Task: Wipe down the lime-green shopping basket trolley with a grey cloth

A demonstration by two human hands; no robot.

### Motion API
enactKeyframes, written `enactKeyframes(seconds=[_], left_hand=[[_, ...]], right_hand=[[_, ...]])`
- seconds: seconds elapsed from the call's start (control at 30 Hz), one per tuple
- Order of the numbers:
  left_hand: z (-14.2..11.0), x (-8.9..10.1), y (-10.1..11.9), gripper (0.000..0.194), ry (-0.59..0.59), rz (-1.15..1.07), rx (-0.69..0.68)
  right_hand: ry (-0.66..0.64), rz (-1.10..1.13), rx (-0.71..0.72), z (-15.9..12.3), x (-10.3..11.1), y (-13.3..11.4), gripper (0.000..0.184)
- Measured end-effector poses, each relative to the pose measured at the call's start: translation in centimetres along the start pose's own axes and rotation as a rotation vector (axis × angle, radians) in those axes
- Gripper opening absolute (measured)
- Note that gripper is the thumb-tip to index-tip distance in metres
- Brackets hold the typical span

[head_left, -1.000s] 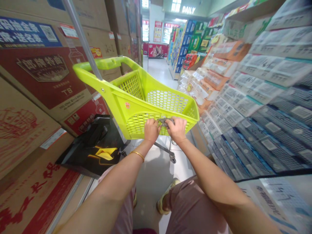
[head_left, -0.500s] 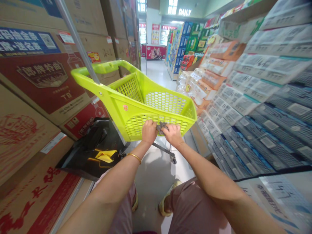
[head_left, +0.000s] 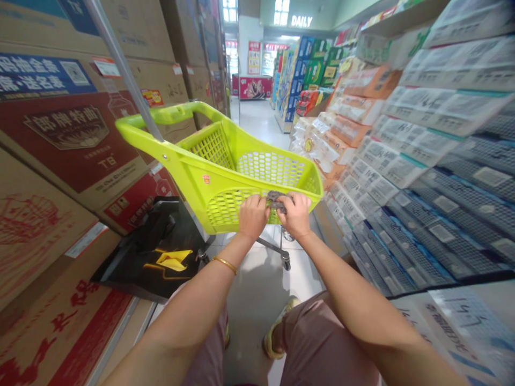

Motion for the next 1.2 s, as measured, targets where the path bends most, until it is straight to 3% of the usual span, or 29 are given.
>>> enactKeyframes(seconds=[0.17, 0.3, 0.6, 0.93, 1.2], left_hand=[[0.9, -0.7, 0.8, 0.025, 0.025, -0.008, 0.024], [1.6, -1.2, 1.2, 0.023, 0.019, -0.011, 0.1], [2.3, -2.0, 0.7, 0.015, 0.038, -0.12, 0.184], [2.2, -2.0, 0.6, 0.029, 0.053, -0.075, 0.166], [2.0, -2.2, 0.4, 0.029, 0.061, -0.087, 0.165]], right_hand=[[0.118, 0.024, -0.053, 1.0, 0.6, 0.2, 0.024], [0.115, 0.006, -0.028, 1.3, 0.2, 0.5, 0.025], [-0.057, -0.059, -0.001, 0.4, -2.7, 1.3, 0.023], [-0.281, -0.088, 0.164, -4.3, -4.8, 1.7, 0.018], [-0.255, -0.088, 0.212, -3.3, -3.8, 1.7, 0.019]])
Point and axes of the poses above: each hand's wrist, its own z-axis towards the middle knuckle, its own x-axis out of the back of the hand, y = z × x, the point moved 2 cm from there along z, towards the middle knuckle
